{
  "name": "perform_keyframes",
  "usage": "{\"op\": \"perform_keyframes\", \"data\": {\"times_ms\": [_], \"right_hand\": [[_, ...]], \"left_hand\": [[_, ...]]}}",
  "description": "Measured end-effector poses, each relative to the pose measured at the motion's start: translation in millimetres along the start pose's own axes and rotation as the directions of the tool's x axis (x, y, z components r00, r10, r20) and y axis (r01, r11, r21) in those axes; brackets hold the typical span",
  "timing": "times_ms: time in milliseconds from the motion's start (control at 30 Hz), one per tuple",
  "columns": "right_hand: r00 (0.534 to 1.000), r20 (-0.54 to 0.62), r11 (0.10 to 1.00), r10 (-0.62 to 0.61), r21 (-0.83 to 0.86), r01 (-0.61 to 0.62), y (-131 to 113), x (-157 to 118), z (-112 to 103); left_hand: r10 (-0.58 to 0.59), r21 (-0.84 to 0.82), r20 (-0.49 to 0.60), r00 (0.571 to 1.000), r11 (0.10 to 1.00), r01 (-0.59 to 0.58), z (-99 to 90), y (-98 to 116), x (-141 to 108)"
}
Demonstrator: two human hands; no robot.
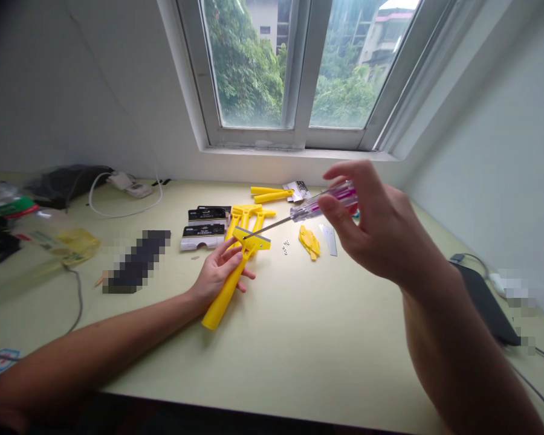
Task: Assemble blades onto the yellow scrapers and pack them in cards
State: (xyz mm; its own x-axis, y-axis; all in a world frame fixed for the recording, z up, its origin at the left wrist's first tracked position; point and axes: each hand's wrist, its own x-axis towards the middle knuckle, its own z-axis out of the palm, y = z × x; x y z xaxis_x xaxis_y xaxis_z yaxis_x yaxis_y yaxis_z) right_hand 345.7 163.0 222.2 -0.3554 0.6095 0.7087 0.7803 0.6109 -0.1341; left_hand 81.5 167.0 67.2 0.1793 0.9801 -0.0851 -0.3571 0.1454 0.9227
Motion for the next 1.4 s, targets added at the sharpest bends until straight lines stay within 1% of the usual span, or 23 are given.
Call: {"op": "perform_keyframes", "data": {"times_ms": [67,100,200,233,300,333,467,567,700,833,900,967,1000,1067,1100,1133,1167,1200,1233,1267,1300,1333,1400], "right_hand": [[0.997,0.070,0.996,-0.045,0.086,0.039,2,0,0],[0.996,0.071,0.995,-0.059,0.090,0.052,2,0,-1],[0.999,-0.043,1.000,-0.018,-0.025,0.017,2,0,0],[0.999,-0.030,1.000,-0.021,-0.011,0.020,1,0,0],[0.996,0.079,0.991,-0.053,0.125,0.042,0,0,0],[0.991,0.115,0.986,-0.066,0.158,0.047,0,0,-1],[0.999,0.041,1.000,0.003,-0.001,-0.003,4,0,-4],[0.989,0.135,0.996,-0.055,0.073,0.045,6,0,-7],[0.995,0.073,0.997,-0.065,-0.024,0.067,3,1,-7],[0.986,0.119,0.990,-0.114,0.101,0.102,-1,2,-5],[0.989,0.093,0.985,-0.114,0.142,0.100,0,1,-8],[0.997,0.018,0.973,-0.080,0.219,0.074,2,-1,-15],[0.998,-0.045,0.959,-0.042,0.279,0.053,5,-2,-19],[0.983,-0.176,0.912,0.060,0.410,0.018,13,-4,-27],[0.975,-0.192,0.879,0.111,0.477,-0.006,18,-4,-29],[0.979,-0.142,0.840,0.147,0.540,-0.048,24,-4,-29],[0.988,-0.020,0.800,0.152,0.590,-0.111,29,-4,-27],[0.981,0.149,0.767,0.124,0.612,-0.190,33,-2,-22],[0.940,0.331,0.751,0.080,0.600,-0.275,36,-1,-14],[0.873,0.487,0.748,0.029,0.569,-0.342,37,1,-4],[0.802,0.598,0.754,-0.021,0.536,-0.380,37,3,8],[0.750,0.659,0.760,-0.059,0.517,-0.394,36,5,20],[0.690,0.716,0.784,-0.108,0.488,-0.383,32,7,42]], "left_hand": [[0.000,-0.001,-0.014,1.000,1.000,0.000,0.1,0,0],[-0.001,-0.002,-0.021,1.000,1.000,0.001,0.0,1,0],[-0.005,-0.008,-0.022,1.000,1.000,0.005,-0.2,1,0],[-0.005,-0.011,-0.020,1.000,1.000,0.005,-0.3,2,1],[-0.005,-0.016,-0.023,1.000,1.000,0.004,-0.2,2,1],[-0.005,-0.016,-0.024,1.000,1.000,0.005,-0.1,2,1],[-0.001,-0.011,-0.012,1.000,1.000,0.001,0.5,2,0],[0.004,-0.014,-0.012,1.000,1.000,-0.004,0.6,2,0],[0.005,-0.012,-0.015,1.000,1.000,-0.006,-0.2,2,1],[0.009,-0.008,-0.017,1.000,1.000,-0.009,-0.5,2,1],[0.010,0.003,-0.016,1.000,1.000,-0.010,0.5,1,-1],[0.023,0.011,-0.007,1.000,1.000,-0.023,2.4,2,-4],[0.038,0.013,-0.005,0.999,0.999,-0.038,3.4,3,-5],[0.088,0.018,-0.008,0.996,0.996,-0.088,4.5,8,-5],[0.123,0.020,-0.020,0.992,0.992,-0.123,4.3,12,-4],[0.165,0.024,-0.034,0.986,0.986,-0.164,3.3,16,0],[0.209,0.025,-0.054,0.976,0.978,-0.208,1.7,20,4],[0.249,0.024,-0.078,0.965,0.968,-0.248,-0.6,25,9],[0.278,0.027,-0.094,0.956,0.960,-0.277,-3.4,28,14],[0.293,0.032,-0.103,0.951,0.956,-0.291,-6.4,31,20],[0.302,0.037,-0.113,0.947,0.953,-0.299,-9.6,33,25],[0.305,0.040,-0.119,0.945,0.952,-0.302,-12.5,35,29],[0.307,0.045,-0.125,0.943,0.952,-0.304,-17.3,36,34]]}}
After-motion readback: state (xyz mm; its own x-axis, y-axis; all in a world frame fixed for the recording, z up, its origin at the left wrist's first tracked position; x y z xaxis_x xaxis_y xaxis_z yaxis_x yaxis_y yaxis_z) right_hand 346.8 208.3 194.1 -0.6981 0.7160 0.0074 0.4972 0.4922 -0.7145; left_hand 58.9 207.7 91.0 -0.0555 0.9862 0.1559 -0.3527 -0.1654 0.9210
